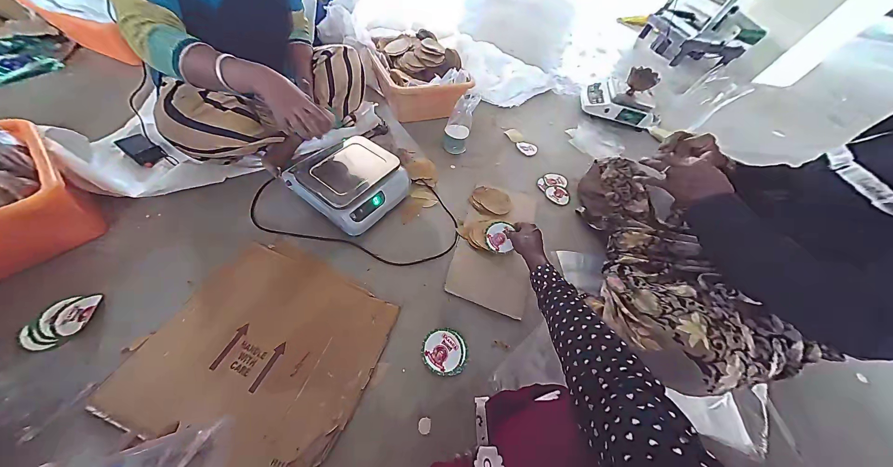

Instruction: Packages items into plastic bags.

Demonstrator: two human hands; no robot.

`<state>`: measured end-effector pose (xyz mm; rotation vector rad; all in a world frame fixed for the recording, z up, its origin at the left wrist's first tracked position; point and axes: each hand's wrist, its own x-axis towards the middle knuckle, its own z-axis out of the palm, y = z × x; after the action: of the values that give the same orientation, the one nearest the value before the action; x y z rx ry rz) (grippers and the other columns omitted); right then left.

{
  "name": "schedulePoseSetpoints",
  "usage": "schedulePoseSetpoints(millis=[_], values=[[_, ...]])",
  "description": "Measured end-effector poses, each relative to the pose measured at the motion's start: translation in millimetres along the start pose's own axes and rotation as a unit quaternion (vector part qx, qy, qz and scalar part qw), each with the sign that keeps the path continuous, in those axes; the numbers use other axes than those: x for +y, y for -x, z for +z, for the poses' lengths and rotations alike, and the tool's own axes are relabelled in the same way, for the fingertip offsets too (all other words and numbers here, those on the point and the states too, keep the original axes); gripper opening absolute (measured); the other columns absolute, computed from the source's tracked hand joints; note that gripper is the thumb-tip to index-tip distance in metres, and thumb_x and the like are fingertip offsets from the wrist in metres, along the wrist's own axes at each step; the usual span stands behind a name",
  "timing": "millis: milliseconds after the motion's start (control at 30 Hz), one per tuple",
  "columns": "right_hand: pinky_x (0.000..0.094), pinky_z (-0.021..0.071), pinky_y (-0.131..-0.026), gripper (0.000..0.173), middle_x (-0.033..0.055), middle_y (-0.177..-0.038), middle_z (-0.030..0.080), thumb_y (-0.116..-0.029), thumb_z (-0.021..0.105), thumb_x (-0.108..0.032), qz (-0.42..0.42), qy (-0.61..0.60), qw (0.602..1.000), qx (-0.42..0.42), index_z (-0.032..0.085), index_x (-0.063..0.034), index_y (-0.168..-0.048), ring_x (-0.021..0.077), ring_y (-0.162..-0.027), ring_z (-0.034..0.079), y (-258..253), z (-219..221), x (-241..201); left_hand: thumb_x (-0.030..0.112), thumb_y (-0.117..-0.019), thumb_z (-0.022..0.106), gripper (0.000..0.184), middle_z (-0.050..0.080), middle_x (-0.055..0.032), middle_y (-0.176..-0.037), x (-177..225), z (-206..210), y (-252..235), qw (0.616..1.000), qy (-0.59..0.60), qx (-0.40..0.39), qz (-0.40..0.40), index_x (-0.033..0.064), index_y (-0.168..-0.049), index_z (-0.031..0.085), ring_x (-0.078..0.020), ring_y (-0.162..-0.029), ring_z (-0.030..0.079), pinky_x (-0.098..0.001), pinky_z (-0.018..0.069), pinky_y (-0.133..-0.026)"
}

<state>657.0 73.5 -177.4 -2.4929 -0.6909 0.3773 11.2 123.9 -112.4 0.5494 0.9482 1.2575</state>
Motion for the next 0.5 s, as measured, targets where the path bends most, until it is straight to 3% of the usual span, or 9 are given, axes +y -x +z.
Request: schedulePoseSetpoints(millis=[100,200,267,333,400,433,467,500], values=[[0.0686,0.046,-0.099,0.031,0.0293,-0.122,0.067,-0.0978,0.065,-0.015,-0.115,0.075,0.989,-0.047,0.068,0.0002,-0.125,0.0492,-0.118,0.061,-22,7,-5,0.053,-0.0907,0.065,0.047,0.072,-0.0135,-0.099,-1,-11,-7,0.999,0.004,-0.026,-0.025,0.0092,-0.107,0.063,-0.0338,-0.093,0.072,-0.0569,0.0603,-0.077],[0.074,0.0392,-0.1,0.074,0.0226,-0.141,0.059,-0.0818,0.075,0.001,-0.191,0.215,0.949,-0.129,0.052,-0.018,-0.15,0.0517,-0.132,0.049,-31,8,-25,0.054,-0.0841,0.073,0.044,0.073,-0.0101,-0.097,-2,-6,-5,0.999,-0.009,-0.044,-0.019,0.0134,-0.102,0.07,-0.0299,-0.091,0.073,-0.0529,0.0612,-0.078],[0.0781,0.0355,-0.1,0.089,0.0186,-0.147,0.055,-0.0772,0.079,0.001,-0.235,0.283,0.915,-0.163,0.045,-0.025,-0.156,0.0522,-0.137,0.044,-43,19,-23,0.054,-0.0829,0.074,0.043,0.074,-0.0093,-0.095,-4,-13,-10,0.997,0.002,-0.076,-0.023,0.014,-0.099,0.075,-0.0272,-0.091,0.074,-0.0503,0.0613,-0.079],[0.0812,0.0316,-0.101,0.081,0.018,-0.147,0.056,-0.0814,0.077,-0.003,-0.282,0.3,0.898,-0.153,0.048,-0.0243,-0.154,0.0542,-0.139,0.042,-47,29,-17,0.054,-0.0854,0.071,0.045,0.074,-0.0104,-0.1,-4,-27,-18,0.993,0.017,-0.107,-0.041,0.0135,-0.103,0.076,-0.0283,-0.095,0.073,-0.0517,0.0604,-0.081],[0.0773,0.0363,-0.1,0.068,0.0229,-0.139,0.062,-0.082,0.071,0.001,-0.311,0.306,0.891,-0.128,0.057,-0.0134,-0.147,0.0534,-0.13,0.052,-13,13,-44,0.053,-0.0895,0.068,0.046,0.074,-0.0131,-0.106,-5,-39,-23,0.992,0.03,-0.113,-0.047,0.0105,-0.108,0.074,-0.0312,-0.1,0.072,-0.0534,0.0595,-0.084],[0.0664,0.0302,-0.114,0.072,0.0183,-0.159,0.043,-0.0955,0.062,0.0,-0.19,0.395,0.858,-0.266,0.036,-0.016,-0.16,0.0449,-0.146,0.037,19,-18,-102,0.051,-0.093,0.064,0.044,0.074,-0.0128,-0.104,-4,-34,-20,0.995,0.017,-0.093,-0.034,0.0099,-0.107,0.071,-0.0304,-0.1,0.072,-0.0521,0.0599,-0.085],[0.0634,0.0277,-0.116,0.073,0.0205,-0.161,0.038,-0.0951,0.061,0.004,-0.143,0.4,0.852,-0.305,0.034,-0.0129,-0.161,0.044,-0.148,0.035,41,-32,-134,0.049,-0.0954,0.061,0.042,0.074,-0.0123,-0.102,-4,-29,-18,0.997,0.008,-0.077,-0.024,0.0096,-0.105,0.071,-0.0293,-0.099,0.072,-0.0509,0.0603,-0.084],[0.063,0.0264,-0.117,0.069,0.0239,-0.158,0.04,-0.096,0.062,0.003,-0.151,0.394,0.856,-0.3,0.038,-0.01,-0.159,0.0447,-0.146,0.037,55,-39,-144,0.049,-0.0951,0.061,0.042,0.074,-0.012,-0.101,-3,-26,-17,0.997,0.006,-0.072,-0.021,0.0096,-0.104,0.071,-0.0288,-0.098,0.073,-0.0505,0.0603,-0.085]])
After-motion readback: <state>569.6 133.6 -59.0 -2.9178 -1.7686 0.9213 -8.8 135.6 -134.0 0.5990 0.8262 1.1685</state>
